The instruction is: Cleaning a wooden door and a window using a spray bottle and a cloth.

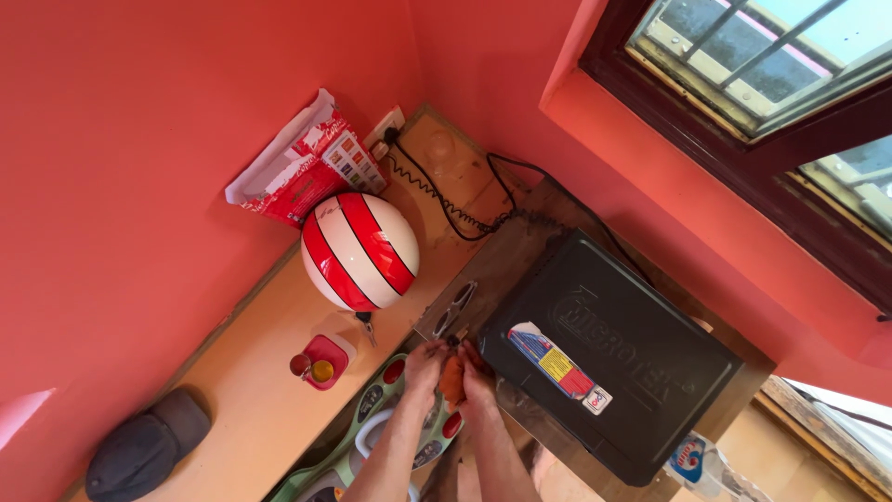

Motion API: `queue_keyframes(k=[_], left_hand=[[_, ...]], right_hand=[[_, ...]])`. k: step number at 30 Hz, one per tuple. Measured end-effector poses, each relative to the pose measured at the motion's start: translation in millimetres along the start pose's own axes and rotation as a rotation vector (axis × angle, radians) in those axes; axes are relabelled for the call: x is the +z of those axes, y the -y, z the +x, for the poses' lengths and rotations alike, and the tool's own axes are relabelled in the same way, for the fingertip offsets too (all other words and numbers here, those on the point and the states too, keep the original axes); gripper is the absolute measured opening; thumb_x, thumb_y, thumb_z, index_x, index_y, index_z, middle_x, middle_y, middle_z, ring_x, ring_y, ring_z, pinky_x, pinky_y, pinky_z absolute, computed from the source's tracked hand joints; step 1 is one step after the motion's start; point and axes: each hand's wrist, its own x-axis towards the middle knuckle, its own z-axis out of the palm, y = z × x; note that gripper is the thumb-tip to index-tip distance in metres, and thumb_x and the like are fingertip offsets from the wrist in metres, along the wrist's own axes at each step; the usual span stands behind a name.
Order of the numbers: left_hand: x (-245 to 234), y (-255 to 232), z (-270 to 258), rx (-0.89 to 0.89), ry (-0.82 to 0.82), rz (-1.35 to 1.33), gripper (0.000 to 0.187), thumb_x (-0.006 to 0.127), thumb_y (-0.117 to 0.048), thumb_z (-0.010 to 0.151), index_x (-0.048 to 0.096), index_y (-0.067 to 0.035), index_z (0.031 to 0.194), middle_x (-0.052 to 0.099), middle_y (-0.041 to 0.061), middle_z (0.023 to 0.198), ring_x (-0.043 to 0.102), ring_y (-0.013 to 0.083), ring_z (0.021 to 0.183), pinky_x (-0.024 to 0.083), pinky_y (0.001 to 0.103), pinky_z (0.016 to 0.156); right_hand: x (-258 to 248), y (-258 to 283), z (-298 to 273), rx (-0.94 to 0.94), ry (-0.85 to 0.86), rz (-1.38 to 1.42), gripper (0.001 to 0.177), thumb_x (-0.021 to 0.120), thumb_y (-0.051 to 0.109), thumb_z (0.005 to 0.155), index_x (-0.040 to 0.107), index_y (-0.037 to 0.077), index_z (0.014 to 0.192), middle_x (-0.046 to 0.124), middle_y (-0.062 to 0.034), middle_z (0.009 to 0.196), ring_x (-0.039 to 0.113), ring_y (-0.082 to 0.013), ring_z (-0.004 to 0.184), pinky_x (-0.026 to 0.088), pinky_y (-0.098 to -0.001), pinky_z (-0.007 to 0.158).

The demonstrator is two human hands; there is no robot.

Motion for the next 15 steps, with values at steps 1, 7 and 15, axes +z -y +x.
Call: queue_keyframes(k=[1,7,15], left_hand=[[1,14,10,0.075,0.062,-0.135,0.026,0.065,-0.002,0.089,0.069,0.000,0.114,0.077,0.010,0.099,0.073,0.0172,0.088,0.058,0.027,0.078],[9,15,5,0.123,-0.001,-0.066,0.052,0.057,0.005,0.088,0.050,-0.005,0.138,0.073,0.015,0.104,0.070,0.0189,0.095,0.055,0.030,0.082],[19,-22,-36,0.201,-0.111,-0.028,0.064,0.062,-0.006,0.089,0.038,-0.009,0.148,0.068,0.012,0.121,0.062,0.0206,0.110,0.045,0.035,0.099]], right_hand=[[1,5,-5,-0.044,0.054,0.002,0.031,0.069,0.014,0.096,0.072,0.010,0.126,0.078,0.0026,0.112,0.073,-0.0095,0.094,0.059,-0.0276,0.078],[-33,-2,-9,-0.397,-0.158,-0.656,0.033,0.073,0.036,0.096,0.068,0.004,0.104,0.066,-0.0060,0.089,0.062,-0.0132,0.071,0.049,-0.0283,0.062],[-72,68,-136,0.039,0.021,-0.204,0.043,0.064,0.045,0.097,0.065,0.003,0.086,0.061,-0.0032,0.066,0.059,-0.0144,0.053,0.047,-0.0322,0.046]])
